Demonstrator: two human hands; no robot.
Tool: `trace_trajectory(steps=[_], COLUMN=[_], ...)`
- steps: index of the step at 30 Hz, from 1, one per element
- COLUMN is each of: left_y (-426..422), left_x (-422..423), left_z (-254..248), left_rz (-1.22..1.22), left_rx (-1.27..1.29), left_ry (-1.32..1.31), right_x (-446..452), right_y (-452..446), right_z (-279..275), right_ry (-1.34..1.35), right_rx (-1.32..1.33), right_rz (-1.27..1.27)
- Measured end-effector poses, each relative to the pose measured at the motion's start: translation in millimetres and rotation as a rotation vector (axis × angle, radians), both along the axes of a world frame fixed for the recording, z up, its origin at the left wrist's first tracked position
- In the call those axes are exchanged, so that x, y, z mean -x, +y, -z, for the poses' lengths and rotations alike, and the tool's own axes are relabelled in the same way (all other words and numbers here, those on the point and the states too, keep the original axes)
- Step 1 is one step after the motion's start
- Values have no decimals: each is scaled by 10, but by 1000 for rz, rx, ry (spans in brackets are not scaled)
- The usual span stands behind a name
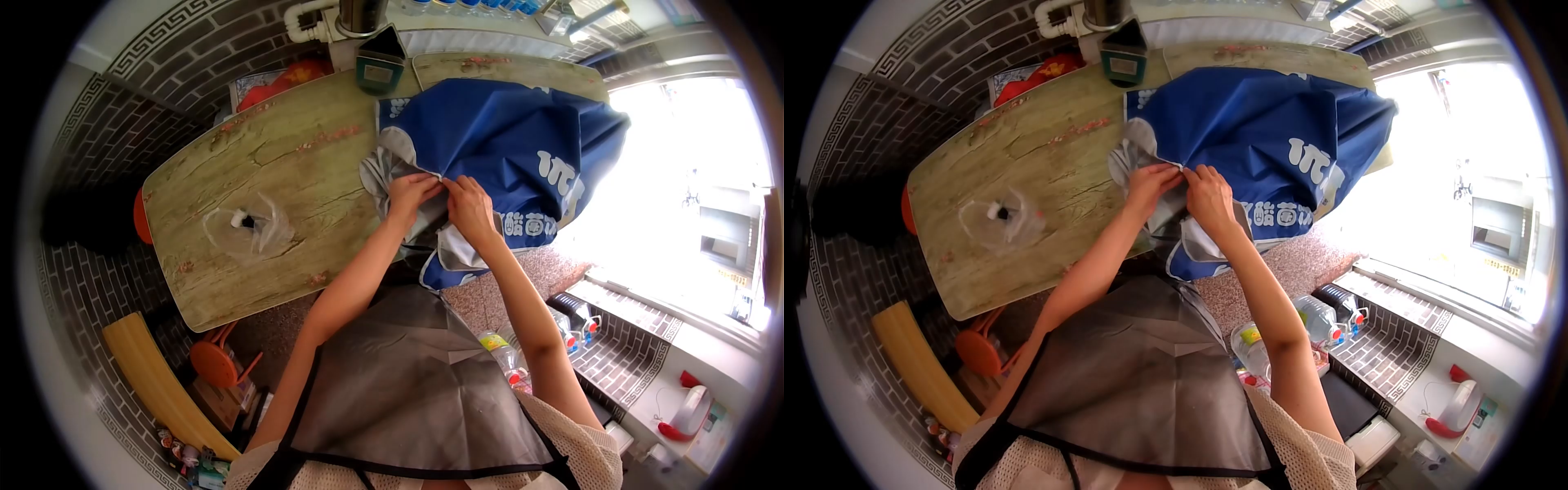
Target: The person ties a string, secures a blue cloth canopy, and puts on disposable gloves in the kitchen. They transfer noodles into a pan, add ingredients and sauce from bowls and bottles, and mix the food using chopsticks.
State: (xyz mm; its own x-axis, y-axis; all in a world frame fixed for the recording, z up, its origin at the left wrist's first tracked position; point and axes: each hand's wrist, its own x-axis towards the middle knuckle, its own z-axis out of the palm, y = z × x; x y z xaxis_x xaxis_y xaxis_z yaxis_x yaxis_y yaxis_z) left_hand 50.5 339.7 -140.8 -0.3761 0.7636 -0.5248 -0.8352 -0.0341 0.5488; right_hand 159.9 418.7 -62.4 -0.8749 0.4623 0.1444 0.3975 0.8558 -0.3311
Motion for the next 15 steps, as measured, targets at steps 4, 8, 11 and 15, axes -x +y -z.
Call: trace_trajectory(steps=[4, 8, 11, 15], left_y=[12, 59, 63, 55], left_x=[42, 75, 96, 129], left_z=[-2, -12, -21, 21], left_rz=[32, 47, 60, 107], left_rx=[-10, 31, 55, 122], left_ry=[23, 97, 141, 202], right_x=[12, 32, 37, 53], right_y=[32, 33, 40, 86], right_z=[12, -28, -45, -132], right_ry=[-24, -40, -29, 44], right_rx=[-16, -16, -24, -4], right_rz=[29, 17, 15, 85])
